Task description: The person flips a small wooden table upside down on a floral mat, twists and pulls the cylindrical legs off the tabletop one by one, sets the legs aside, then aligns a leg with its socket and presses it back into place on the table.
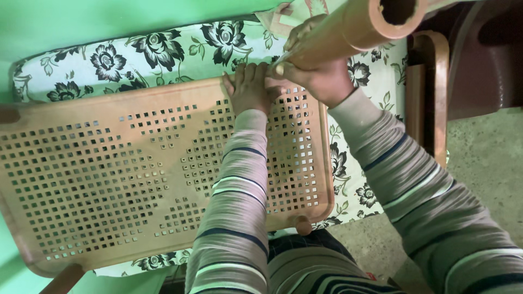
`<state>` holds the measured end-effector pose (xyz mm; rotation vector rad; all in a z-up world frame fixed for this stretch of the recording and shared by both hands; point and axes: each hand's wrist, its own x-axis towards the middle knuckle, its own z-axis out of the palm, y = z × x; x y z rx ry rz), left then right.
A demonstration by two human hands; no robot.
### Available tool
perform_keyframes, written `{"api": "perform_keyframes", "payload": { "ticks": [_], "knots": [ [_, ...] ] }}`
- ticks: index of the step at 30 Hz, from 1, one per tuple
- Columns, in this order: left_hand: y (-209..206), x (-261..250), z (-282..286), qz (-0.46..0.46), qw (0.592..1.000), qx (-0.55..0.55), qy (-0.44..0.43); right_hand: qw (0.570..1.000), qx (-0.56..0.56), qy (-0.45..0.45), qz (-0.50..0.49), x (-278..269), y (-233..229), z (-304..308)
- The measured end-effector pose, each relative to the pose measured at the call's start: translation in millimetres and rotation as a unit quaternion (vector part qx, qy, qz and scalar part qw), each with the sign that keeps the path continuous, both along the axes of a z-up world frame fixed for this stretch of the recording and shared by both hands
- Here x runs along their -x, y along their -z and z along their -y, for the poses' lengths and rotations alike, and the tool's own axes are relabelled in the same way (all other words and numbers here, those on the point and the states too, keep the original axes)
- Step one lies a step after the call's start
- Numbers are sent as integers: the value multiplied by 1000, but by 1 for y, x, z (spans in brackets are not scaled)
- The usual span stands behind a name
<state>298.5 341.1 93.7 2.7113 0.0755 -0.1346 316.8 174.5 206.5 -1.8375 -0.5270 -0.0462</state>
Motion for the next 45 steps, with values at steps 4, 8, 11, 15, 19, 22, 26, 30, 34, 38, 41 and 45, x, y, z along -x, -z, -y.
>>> {"api": "perform_keyframes", "payload": {
  "ticks": [4,8,11,15,19,22,26,30,34,38,41,45],
  "knots": [
    [3,1,-2,10,1000,-2,6,985,61,-109,122,-6,-25,14],
    [4,2,-1,24,1000,-4,7,991,-9,-118,65,-5,-44,28],
    [3,-1,0,16,1000,-3,5,992,-60,-109,18,-1,-51,38],
    [8,1,0,37,999,-5,13,986,-147,-77,-37,13,-40,45],
    [15,5,-6,74,996,50,18,984,-149,-20,-96,29,-20,48],
    [21,21,-5,125,978,165,-10,977,-101,68,-173,42,-4,50],
    [28,65,17,121,950,285,-47,969,-107,119,-186,55,13,54],
    [26,109,68,37,843,532,-68,968,-76,101,-218,70,22,66],
    [17,159,108,-107,792,600,-28,968,-32,106,-226,89,30,77],
    [21,181,137,-142,741,656,-39,951,26,135,-276,105,38,91],
    [33,185,151,-155,667,726,-58,950,29,110,-292,118,46,101],
    [42,186,161,-180,642,736,-119,948,18,62,-312,141,54,124]
  ]
}}
